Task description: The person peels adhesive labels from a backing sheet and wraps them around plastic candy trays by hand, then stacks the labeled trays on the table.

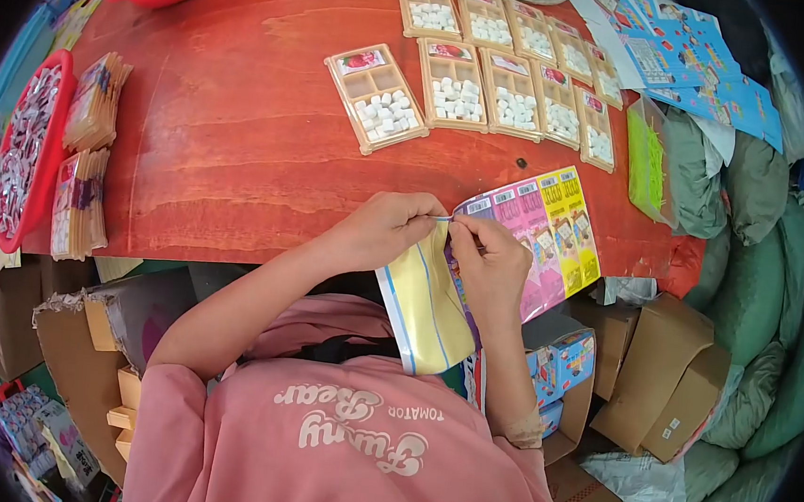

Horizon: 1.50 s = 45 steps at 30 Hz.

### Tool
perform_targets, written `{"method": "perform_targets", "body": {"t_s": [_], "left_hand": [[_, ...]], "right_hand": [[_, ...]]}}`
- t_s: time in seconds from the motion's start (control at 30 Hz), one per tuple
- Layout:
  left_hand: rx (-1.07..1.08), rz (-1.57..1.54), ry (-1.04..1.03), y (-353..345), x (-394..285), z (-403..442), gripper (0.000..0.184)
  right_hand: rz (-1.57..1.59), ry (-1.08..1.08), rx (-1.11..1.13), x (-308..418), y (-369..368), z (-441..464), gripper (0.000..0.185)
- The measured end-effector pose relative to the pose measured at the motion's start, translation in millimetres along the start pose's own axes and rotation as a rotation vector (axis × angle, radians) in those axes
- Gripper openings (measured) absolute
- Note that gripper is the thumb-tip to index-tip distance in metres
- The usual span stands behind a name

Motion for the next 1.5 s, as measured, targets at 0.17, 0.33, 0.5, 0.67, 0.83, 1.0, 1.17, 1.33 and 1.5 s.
{"method": "perform_targets", "body": {"t_s": [0.17, 0.33, 0.5, 0.67, 0.83, 1.0, 1.17, 1.33, 1.5], "left_hand": [[-0.115, 0.072, -0.092, -4, 2, -1, 0.014], [-0.145, 0.088, -0.131, -6, 3, -2, 0.013], [-0.095, 0.076, -0.12, -6, -3, -3, 0.015], [-0.06, 0.013, -0.073, -4, -1, -1, 0.017], [-0.016, -0.041, 0.002, 8, 2, 10, 0.018], [0.126, -0.022, 0.043, 10, 2, 21, 0.018], [0.154, -0.073, 0.024, 9, 6, 25, 0.02], [0.036, 0.45, -0.182, 9, -5, 22, 0.017], [-0.115, 0.708, -0.224, 3, -23, 21, 0.017]], "right_hand": [[-0.139, 0.087, -0.079, 5, -7, -2, 0.007], [-0.244, 0.103, -0.149, 12, -10, -7, 0.006], [-0.238, 0.109, -0.207, 2, -15, -9, 0.006], [0.384, -0.424, -0.132, -24, -8, -11, 0.007], [0.756, -0.347, 0.065, -35, 14, -21, 0.012], [-0.086, 0.405, 0.016, -8, 49, 6, 0.027], [-0.268, 0.737, 0.134, -2, 35, 26, 0.026], [0.169, 0.299, 0.275, -49, 67, 8, 0.008], [0.119, -0.045, -0.536, -186, 197, -26, 0.007]]}}
Point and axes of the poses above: each hand's wrist, its own z-axis towards the middle knuckle, its own y-axis out of the back of the hand, x = y × z, the point moved 4 cm from there along z, towards the middle knuckle, and after that the axes turned 6 degrees about -z, right-handed, at the moved point
